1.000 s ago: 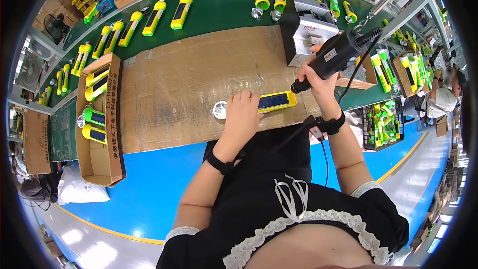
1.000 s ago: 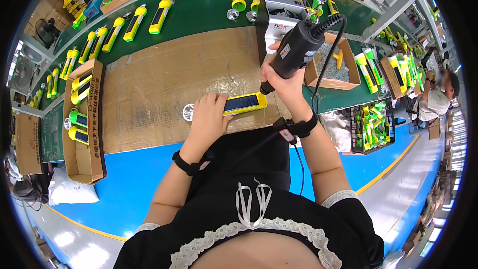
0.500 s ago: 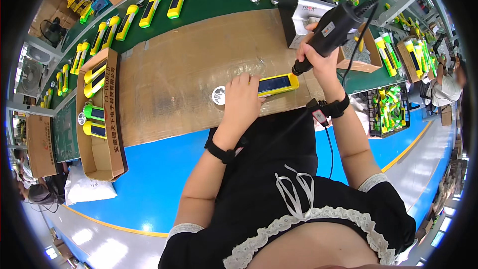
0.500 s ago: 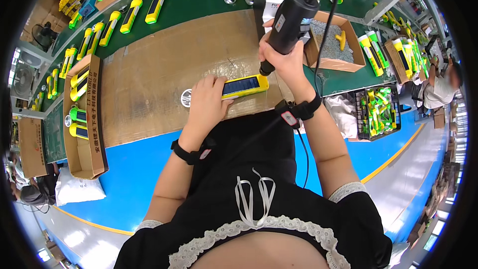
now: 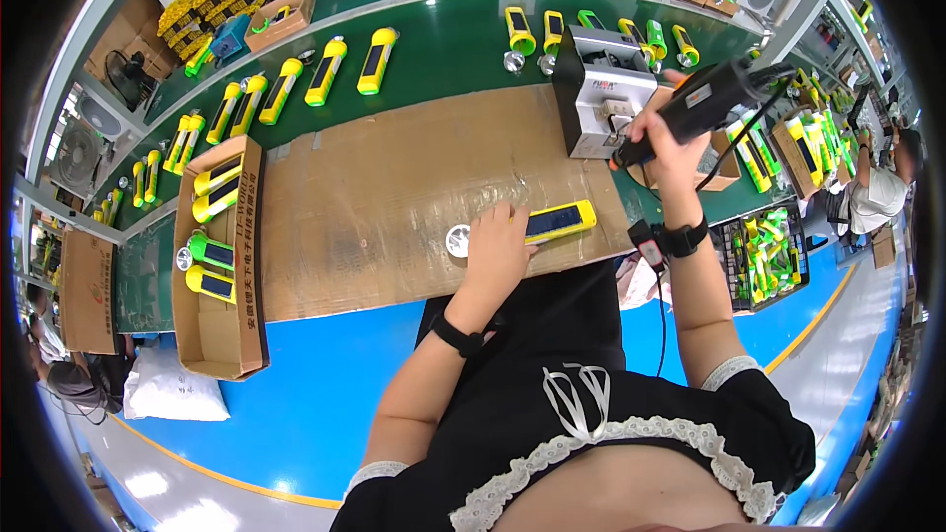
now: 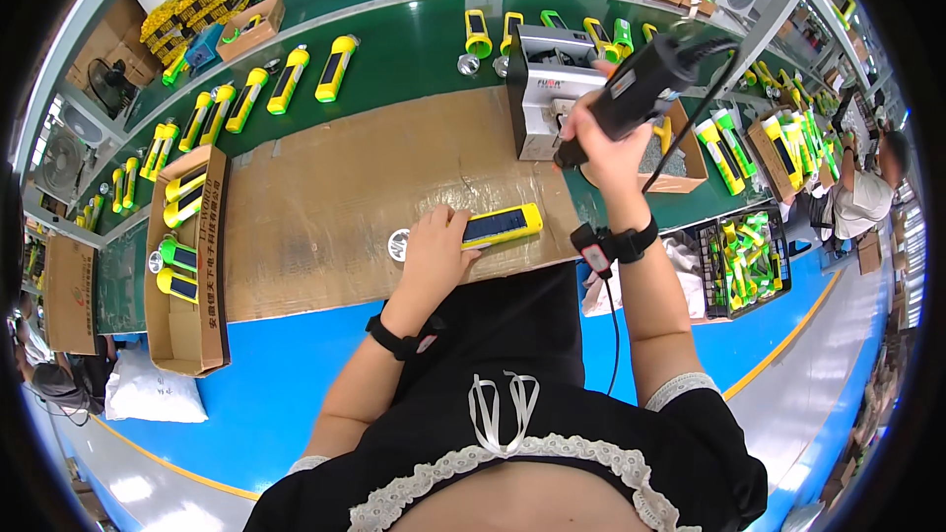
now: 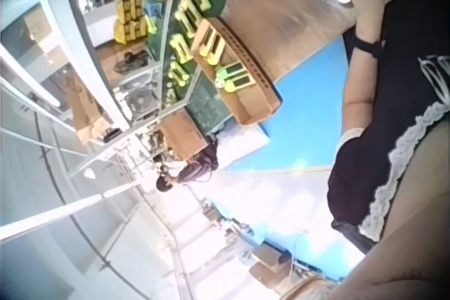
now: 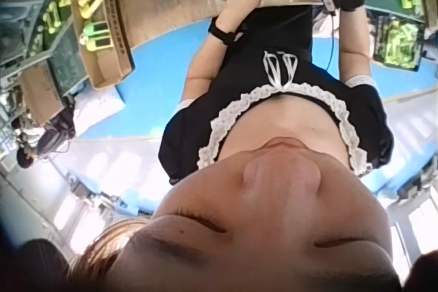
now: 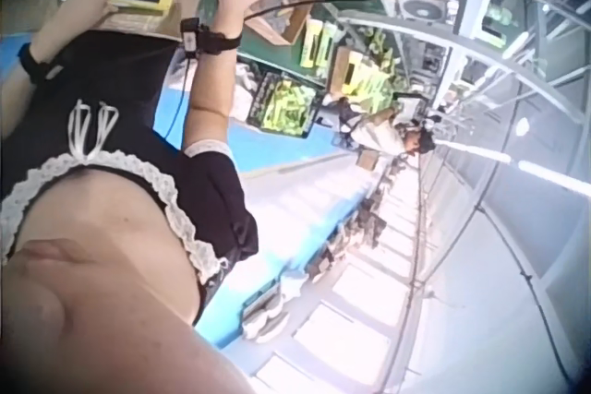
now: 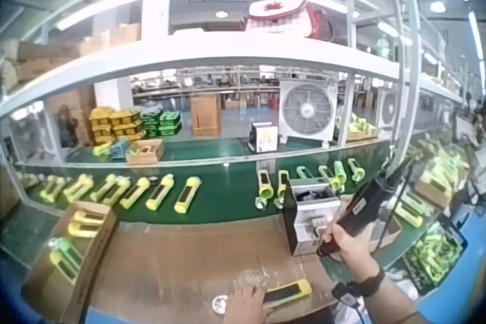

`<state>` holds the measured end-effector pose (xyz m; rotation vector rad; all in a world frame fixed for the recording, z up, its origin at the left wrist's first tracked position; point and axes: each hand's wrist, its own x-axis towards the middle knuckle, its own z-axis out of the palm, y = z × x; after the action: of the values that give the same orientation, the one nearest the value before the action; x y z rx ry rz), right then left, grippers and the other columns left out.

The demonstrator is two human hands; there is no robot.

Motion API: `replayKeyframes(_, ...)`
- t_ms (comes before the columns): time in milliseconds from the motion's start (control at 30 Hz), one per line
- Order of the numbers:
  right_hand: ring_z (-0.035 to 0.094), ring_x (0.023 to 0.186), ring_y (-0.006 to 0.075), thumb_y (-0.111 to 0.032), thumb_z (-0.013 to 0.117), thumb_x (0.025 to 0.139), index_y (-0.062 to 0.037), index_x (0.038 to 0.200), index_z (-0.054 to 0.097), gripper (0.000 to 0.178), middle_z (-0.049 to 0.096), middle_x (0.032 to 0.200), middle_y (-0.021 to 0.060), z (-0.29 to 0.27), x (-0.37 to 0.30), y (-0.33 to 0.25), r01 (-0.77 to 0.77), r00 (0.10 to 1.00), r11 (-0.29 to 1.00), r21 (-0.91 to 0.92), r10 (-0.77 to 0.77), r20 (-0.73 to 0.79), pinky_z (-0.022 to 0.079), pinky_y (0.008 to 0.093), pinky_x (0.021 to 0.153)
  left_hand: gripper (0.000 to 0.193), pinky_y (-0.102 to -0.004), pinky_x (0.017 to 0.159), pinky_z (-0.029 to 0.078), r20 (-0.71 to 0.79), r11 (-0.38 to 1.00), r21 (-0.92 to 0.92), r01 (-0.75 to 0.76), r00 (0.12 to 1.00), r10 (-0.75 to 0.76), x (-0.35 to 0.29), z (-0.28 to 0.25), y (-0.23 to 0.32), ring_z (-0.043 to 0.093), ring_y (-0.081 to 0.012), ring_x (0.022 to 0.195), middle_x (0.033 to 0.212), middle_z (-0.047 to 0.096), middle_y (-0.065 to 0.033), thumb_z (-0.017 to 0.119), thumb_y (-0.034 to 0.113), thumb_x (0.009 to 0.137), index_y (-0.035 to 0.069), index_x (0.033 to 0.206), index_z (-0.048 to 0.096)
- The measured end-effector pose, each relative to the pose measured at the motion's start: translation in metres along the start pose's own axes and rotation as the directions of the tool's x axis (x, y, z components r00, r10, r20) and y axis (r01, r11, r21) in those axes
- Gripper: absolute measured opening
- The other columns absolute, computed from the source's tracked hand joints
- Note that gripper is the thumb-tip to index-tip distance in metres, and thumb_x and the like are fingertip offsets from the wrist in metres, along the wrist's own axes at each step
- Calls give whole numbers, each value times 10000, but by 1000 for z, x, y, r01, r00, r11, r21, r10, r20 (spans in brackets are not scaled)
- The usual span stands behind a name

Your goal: Using an electric screwdriver to assemble components of solar-powered flashlights on an assembly line.

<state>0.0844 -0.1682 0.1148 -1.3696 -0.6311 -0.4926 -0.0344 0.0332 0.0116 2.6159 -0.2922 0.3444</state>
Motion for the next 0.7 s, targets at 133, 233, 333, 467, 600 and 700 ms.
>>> replayKeyframes(133,558,578,171,56,536,822,77,1262,347,479,554,710,89,-9,35,14,105,982,994,-27,-108,-156,492,319,600,539,-404,804,446,-107,991,-135,-10,994,-5,-1,-3,-3,533,-335,952,1013,522,-153,782,187,635,42,1100,550)
replayKeyframes(233,581,604,128,55,574,802,34,1246,404,476,570,714,52,-13,43,31,104,981,994,-31,-108,-164,494,272,599,498,-403,832,443,-139,961,-272,46,987,-87,-8,-6,-11,524,-358,978,1040,520,-167,779,176,643,38,1070,565)
replayKeyframes(333,581,603,122,54,595,784,19,1245,413,497,576,722,44,-18,45,41,54,989,996,-67,-63,-133,489,265,585,467,-405,839,428,-51,972,-216,97,993,-111,-9,-7,-17,526,-346,968,1022,530,-154,773,203,653,46,1048,579)
replayKeyframes(467,557,547,145,33,569,786,25,1220,435,454,545,639,62,-12,52,32,-29,995,994,-109,19,-96,466,272,557,451,-411,845,388,-115,996,-89,29,993,-39,-14,-4,-16,511,-316,959,979,545,-128,765,256,660,69,1033,594)
replayKeyframes(600,544,527,161,16,567,777,20,1218,445,458,531,614,70,-5,44,20,-114,993,991,-64,112,-38,457,286,535,455,-416,847,367,-176,995,-96,-14,984,-3,-13,-3,-20,489,-306,953,953,542,-114,772,245,646,75,1033,603)
replayKeyframes(700,514,512,177,1,573,750,25,1246,367,538,488,628,71,5,16,13,-170,985,976,138,172,0,463,326,532,456,-419,849,364,-199,993,-115,-14,980,-9,-10,-2,-19,483,-309,945,946,532,-118,779,223,635,72,1030,609)
